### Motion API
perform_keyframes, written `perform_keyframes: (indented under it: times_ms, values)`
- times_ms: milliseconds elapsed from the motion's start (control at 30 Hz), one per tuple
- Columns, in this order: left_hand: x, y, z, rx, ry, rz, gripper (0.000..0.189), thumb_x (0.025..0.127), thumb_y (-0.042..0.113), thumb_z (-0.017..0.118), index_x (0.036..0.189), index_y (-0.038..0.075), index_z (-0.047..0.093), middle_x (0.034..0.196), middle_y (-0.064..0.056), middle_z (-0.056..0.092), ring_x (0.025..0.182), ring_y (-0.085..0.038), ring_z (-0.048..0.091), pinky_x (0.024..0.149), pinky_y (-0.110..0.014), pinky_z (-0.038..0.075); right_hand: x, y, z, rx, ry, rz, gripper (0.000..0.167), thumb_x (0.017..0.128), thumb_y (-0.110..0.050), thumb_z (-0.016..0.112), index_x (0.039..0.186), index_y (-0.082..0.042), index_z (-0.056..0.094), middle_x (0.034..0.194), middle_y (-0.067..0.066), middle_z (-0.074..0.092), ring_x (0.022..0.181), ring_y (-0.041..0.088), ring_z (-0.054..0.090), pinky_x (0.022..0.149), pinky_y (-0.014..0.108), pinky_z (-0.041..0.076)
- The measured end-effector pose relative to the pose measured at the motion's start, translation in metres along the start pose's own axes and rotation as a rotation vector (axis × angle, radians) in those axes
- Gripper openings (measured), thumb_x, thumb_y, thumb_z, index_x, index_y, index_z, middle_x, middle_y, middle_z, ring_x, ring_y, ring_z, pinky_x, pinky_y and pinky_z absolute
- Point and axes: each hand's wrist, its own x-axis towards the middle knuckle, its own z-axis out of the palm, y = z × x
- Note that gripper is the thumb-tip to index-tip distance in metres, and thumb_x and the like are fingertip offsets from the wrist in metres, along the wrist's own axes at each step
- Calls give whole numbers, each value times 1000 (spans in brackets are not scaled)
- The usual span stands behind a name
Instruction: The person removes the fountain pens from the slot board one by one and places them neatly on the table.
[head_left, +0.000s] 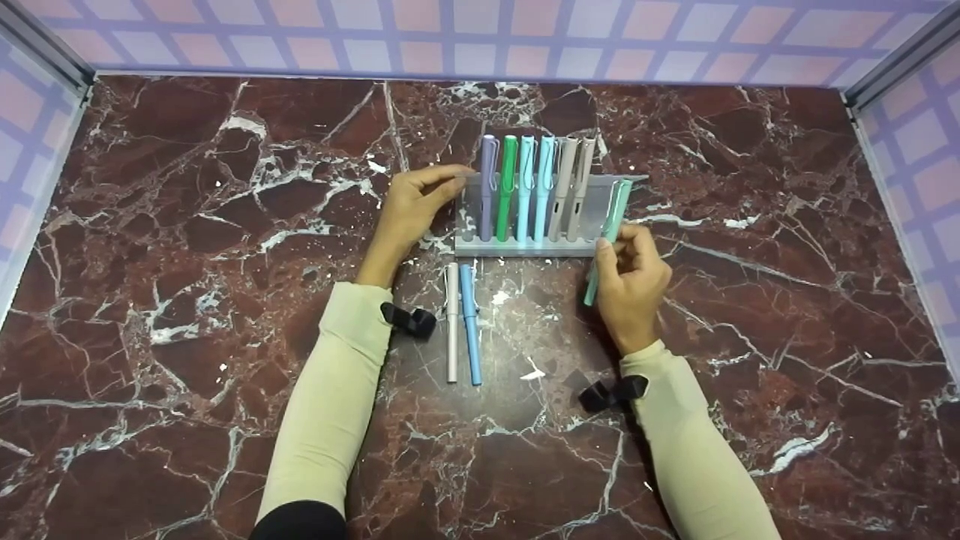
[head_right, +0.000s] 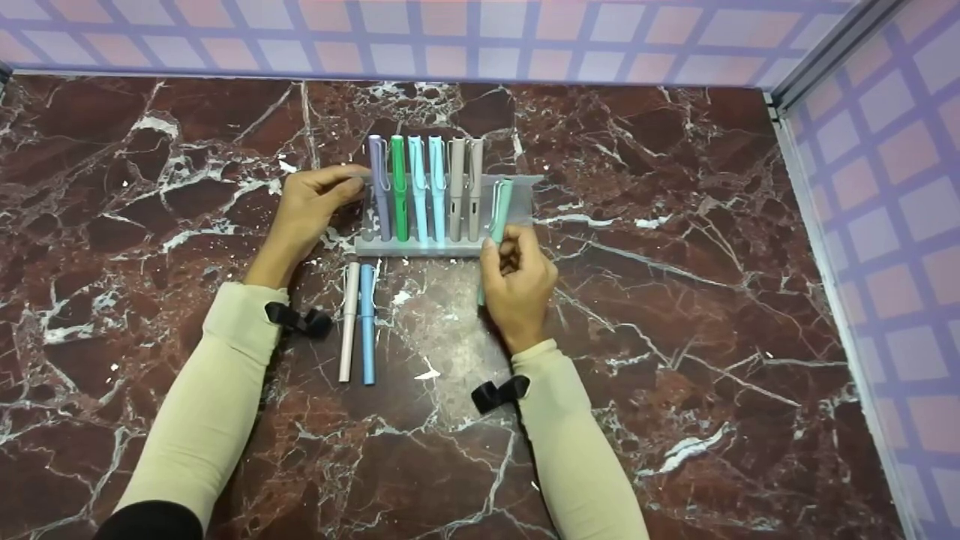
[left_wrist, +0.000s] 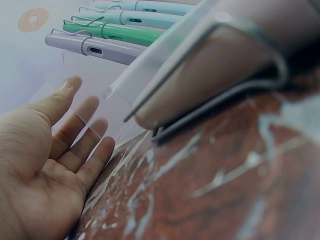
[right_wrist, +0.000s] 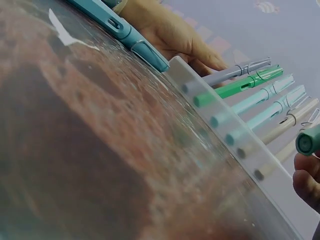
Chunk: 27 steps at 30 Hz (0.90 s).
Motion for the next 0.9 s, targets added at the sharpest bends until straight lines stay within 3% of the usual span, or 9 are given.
perform_keyframes:
  times_ms: [133, 300, 533, 900]
  values:
    - [0, 0, 0, 9, -1, -3, 22, 96, 23, 69, 114, 12, 75, 121, -5, 73, 102, -19, 67, 93, -28, 52, -2, 0, 1, -2, -15, -30, 11, 86, -1, 62, 85, 10, 61, 63, 1, 60, 52, 2, 49, 47, 14, 40]
    - [-1, 1, 0, 31, 8, -13, 22, 97, 24, 68, 115, 13, 76, 120, -4, 73, 82, -20, 64, 66, -23, 50, -7, -1, 3, -19, -45, -76, 14, 84, -6, 61, 81, 7, 62, 58, 3, 56, 50, 2, 44, 46, 14, 35]
    - [0, 0, 1, 20, 13, -15, 22, 98, 14, 65, 117, 5, 73, 122, -10, 72, 99, -33, 66, 81, -28, 53, -16, -7, 9, -31, -155, -134, 12, 83, -7, 60, 76, 3, 61, 51, 3, 54, 45, 3, 39, 41, 15, 28]
    - [0, 2, 0, -6, 5, -43, 21, 96, 20, 69, 114, 12, 76, 118, -6, 74, 73, -17, 62, 55, -22, 47, -28, -14, 18, -12, -262, -172, 17, 84, -15, 60, 75, -2, 63, 49, 1, 51, 45, 1, 36, 37, 18, 26]
